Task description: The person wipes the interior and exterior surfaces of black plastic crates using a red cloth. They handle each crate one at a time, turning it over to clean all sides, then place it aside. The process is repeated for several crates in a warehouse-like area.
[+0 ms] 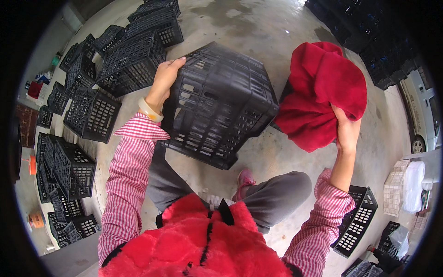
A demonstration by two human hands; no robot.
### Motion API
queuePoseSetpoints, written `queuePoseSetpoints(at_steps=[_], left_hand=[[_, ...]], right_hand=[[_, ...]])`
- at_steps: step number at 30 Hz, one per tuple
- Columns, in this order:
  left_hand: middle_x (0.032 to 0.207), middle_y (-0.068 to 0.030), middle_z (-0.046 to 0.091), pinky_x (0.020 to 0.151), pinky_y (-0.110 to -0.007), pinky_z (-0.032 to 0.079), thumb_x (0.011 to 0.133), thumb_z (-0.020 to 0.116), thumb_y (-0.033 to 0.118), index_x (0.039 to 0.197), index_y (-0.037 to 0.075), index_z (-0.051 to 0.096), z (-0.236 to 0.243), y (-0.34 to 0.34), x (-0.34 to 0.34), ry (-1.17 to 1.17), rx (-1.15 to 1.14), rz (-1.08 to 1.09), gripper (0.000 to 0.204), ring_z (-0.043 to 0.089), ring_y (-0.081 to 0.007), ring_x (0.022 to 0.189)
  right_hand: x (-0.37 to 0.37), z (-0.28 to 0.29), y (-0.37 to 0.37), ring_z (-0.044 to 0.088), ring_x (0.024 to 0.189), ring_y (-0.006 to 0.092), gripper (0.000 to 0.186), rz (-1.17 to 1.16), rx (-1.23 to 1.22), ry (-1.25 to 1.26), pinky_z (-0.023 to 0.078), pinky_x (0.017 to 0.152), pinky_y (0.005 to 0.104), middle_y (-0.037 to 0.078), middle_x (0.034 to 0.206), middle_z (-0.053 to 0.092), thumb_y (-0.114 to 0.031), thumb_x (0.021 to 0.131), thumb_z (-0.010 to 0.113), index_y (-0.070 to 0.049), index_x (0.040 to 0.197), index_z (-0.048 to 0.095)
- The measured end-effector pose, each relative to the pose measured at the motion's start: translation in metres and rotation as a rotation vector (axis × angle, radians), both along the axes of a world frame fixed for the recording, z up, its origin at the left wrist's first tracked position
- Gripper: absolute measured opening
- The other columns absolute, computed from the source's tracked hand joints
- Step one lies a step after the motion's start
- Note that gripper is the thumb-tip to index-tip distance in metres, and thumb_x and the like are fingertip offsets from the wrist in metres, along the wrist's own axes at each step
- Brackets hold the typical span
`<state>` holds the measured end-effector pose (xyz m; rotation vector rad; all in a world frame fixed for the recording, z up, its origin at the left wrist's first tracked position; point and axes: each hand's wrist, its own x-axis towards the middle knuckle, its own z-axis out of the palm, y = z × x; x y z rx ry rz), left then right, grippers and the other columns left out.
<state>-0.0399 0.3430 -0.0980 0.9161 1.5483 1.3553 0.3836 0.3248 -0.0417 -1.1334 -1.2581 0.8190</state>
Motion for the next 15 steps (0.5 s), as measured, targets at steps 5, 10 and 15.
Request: queuePoseSetpoints(at_steps=[5, 10, 15], left_hand=[[0.083, -0.0104, 0.065, 0.069, -0.026, 0.045, 0.084, 0.059, 0.027, 0.095, -0.010, 0.062, -0.001, -0.002, 0.004, 0.222, 0.021, -0.030, 0.039, 0.059, -0.0145, 0.072], [0.083, -0.0088, 0.065, 0.069, -0.025, 0.044, 0.083, 0.059, 0.026, 0.094, -0.008, 0.064, 0.002, 0.025, -0.009, 0.299, 0.051, -0.041, 0.037, 0.058, -0.0143, 0.072], [0.075, -0.0152, 0.066, 0.070, -0.031, 0.046, 0.079, 0.059, 0.032, 0.086, -0.006, 0.066, 0.023, 0.057, -0.012, 0.476, 0.083, -0.094, 0.040, 0.063, -0.0214, 0.070]], right_hand=[[0.003, -0.021, -0.010, 0.051, 0.110, 0.0195, 0.055, 0.000, -0.038, 0.064, 0.037, 0.096, 0.0317, 0.010, 0.121, 0.053, -0.005, 0.076, 0.068, 0.001, 0.125, 0.044], [0.011, -0.031, -0.033, 0.048, 0.114, 0.0201, 0.061, -0.030, -0.063, 0.124, 0.035, 0.099, 0.0325, 0.009, 0.125, 0.050, -0.003, 0.075, 0.069, 0.001, 0.128, 0.041], [0.025, -0.038, -0.051, 0.048, 0.114, 0.0200, 0.059, -0.069, -0.047, 0.218, 0.035, 0.099, 0.0334, 0.009, 0.126, 0.050, -0.002, 0.076, 0.067, 0.000, 0.129, 0.041]])
